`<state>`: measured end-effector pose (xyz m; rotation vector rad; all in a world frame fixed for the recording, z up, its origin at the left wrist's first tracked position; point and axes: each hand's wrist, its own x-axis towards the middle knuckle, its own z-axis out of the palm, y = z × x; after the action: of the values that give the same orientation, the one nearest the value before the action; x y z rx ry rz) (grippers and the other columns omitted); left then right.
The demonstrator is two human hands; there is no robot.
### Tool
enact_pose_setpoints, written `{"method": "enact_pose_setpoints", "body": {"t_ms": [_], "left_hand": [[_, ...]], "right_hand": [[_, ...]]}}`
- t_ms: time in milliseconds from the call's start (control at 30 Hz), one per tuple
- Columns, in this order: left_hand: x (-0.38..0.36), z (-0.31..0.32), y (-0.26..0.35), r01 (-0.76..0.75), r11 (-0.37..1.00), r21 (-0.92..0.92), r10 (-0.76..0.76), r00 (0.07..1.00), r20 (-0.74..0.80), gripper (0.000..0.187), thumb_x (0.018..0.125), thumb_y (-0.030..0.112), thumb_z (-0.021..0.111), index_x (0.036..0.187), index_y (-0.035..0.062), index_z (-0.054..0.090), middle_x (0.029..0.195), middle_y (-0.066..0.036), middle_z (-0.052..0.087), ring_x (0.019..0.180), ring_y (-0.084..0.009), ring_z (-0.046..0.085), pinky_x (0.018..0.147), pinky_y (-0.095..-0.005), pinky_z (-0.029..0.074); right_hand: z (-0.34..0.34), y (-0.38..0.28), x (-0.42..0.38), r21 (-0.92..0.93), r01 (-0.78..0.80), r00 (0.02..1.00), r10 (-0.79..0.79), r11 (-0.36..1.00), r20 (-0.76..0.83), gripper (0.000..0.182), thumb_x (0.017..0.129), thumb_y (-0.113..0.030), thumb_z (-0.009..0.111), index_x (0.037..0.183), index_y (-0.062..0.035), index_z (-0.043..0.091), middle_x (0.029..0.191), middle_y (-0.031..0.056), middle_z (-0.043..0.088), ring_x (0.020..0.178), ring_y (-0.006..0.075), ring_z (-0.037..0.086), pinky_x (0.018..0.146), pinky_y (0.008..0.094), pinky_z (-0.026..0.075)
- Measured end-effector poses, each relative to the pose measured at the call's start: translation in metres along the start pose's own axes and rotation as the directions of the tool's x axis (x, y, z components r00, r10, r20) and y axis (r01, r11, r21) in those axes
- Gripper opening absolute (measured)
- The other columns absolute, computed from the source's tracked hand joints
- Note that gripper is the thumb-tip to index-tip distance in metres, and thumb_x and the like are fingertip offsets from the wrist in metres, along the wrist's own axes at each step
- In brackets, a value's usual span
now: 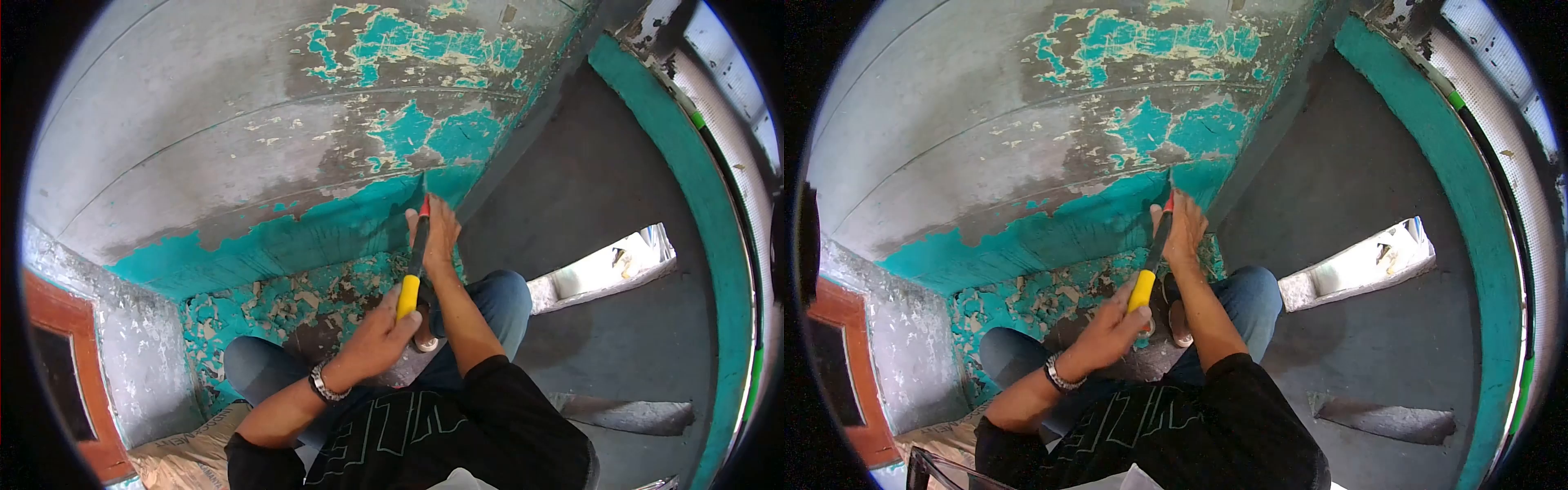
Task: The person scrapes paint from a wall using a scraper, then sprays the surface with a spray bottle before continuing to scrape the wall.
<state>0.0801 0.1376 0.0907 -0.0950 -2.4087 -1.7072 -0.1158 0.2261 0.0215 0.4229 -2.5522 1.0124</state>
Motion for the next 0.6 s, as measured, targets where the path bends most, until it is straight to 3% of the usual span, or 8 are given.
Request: {"method": "enact_pose_setpoints", "body": {"t_ms": [67,100,167,200,233,300,367,600], "left_hand": [[-0.008,-0.009,0.035,0.298,0.928,-0.224,-0.243,0.939,0.242,0.056,0.094,0.028,0.044,0.136,-0.0069,0.029,0.078,-0.003,0.052,0.07,-0.0161,0.051,0.071,-0.0301,0.044],[-0.011,-0.008,0.033,0.299,0.929,-0.217,-0.246,0.939,0.24,0.056,0.094,0.028,0.044,0.136,-0.0069,0.029,0.078,-0.003,0.052,0.07,-0.0161,0.051,0.071,-0.0301,0.044],[-0.015,-0.008,0.017,0.264,0.927,-0.265,-0.169,0.928,0.333,0.062,0.095,0.034,0.042,0.137,-0.0084,0.025,0.076,-0.003,0.051,0.066,-0.0154,0.051,0.067,-0.0317,0.045],[-0.014,-0.013,0.009,0.094,0.989,-0.118,-0.052,0.946,0.321,0.065,0.095,0.037,0.043,0.137,-0.008,0.024,0.075,-0.008,0.055,0.063,-0.0194,0.054,0.063,-0.0337,0.046],[-0.015,-0.019,0.006,0.09,0.989,-0.117,-0.048,0.946,0.32,0.065,0.095,0.037,0.043,0.137,-0.008,0.024,0.075,-0.008,0.055,0.063,-0.0194,0.054,0.063,-0.0337,0.046],[-0.012,-0.037,0.013,0.094,0.976,0.199,-0.165,0.909,0.383,0.064,0.091,0.042,0.049,0.133,-0.0037,0.035,0.091,-0.021,0.064,0.082,-0.0334,0.062,0.073,-0.0386,0.047],[-0.01,-0.056,-0.001,0.099,0.927,0.363,-0.255,0.874,0.414,0.066,0.089,0.04,0.052,0.135,-0.0024,0.033,0.08,-0.017,0.065,0.079,-0.0335,0.063,0.069,-0.0413,0.047],[-0.013,-0.067,-0.082,0.142,0.784,0.605,-0.315,0.93,0.189,0.065,0.086,0.036,0.058,0.134,-0.001,0.035,0.073,-0.017,0.062,0.073,-0.0335,0.062,0.065,-0.0428,0.047]], "right_hand": [[0.008,-0.001,-0.008,-0.074,0.14,0.99,-0.14,0.987,0.006,0.043,0.084,-0.028,0.058,0.121,-0.0076,0.051,0.116,0.0132,0.054,0.106,0.0327,0.05,0.092,0.0463,0.035],[0.008,0.001,-0.007,-0.066,0.139,0.99,-0.139,0.988,0.004,0.043,0.084,-0.028,0.058,0.121,-0.0076,0.051,0.116,0.0132,0.054,0.106,0.0327,0.05,0.092,0.0463,0.035],[0.002,0.006,-0.003,0.407,-0.001,0.997,0.03,0.913,-0.065,0.037,0.085,-0.027,0.057,0.115,-0.0048,0.055,0.105,0.0101,0.06,0.095,0.0278,0.057,0.085,0.0392,0.043],[-0.003,0.005,-0.002,0.579,-0.135,0.968,0.233,0.804,-0.097,0.033,0.086,-0.027,0.057,0.108,-0.0025,0.059,0.096,0.0072,0.062,0.087,0.0222,0.059,0.079,0.0334,0.046],[-0.004,0.022,0.004,0.646,-0.137,0.957,0.27,0.751,-0.11,0.032,0.086,-0.026,0.057,0.107,-0.0022,0.06,0.096,0.006,0.061,0.085,0.019,0.058,0.076,0.0319,0.046],[-0.015,0.047,0.018,0.707,-0.137,0.942,0.312,0.694,-0.124,0.031,0.087,-0.026,0.056,0.107,-0.002,0.061,0.096,0.0049,0.061,0.083,0.0157,0.057,0.074,0.0304,0.046],[-0.025,0.055,0.028,0.888,-0.283,0.846,0.531,0.361,0.054,0.031,0.088,-0.024,0.054,0.106,-0.0007,0.062,0.095,0.0046,0.06,0.078,0.0128,0.056,0.067,0.0274,0.045],[-0.021,0.069,0.039,0.871,-0.345,0.853,0.503,0.35,0.136,0.03,0.087,-0.024,0.054,0.107,-0.0011,0.06,0.091,0.0048,0.061,0.074,0.0108,0.056,0.063,0.0256,0.046]]}}
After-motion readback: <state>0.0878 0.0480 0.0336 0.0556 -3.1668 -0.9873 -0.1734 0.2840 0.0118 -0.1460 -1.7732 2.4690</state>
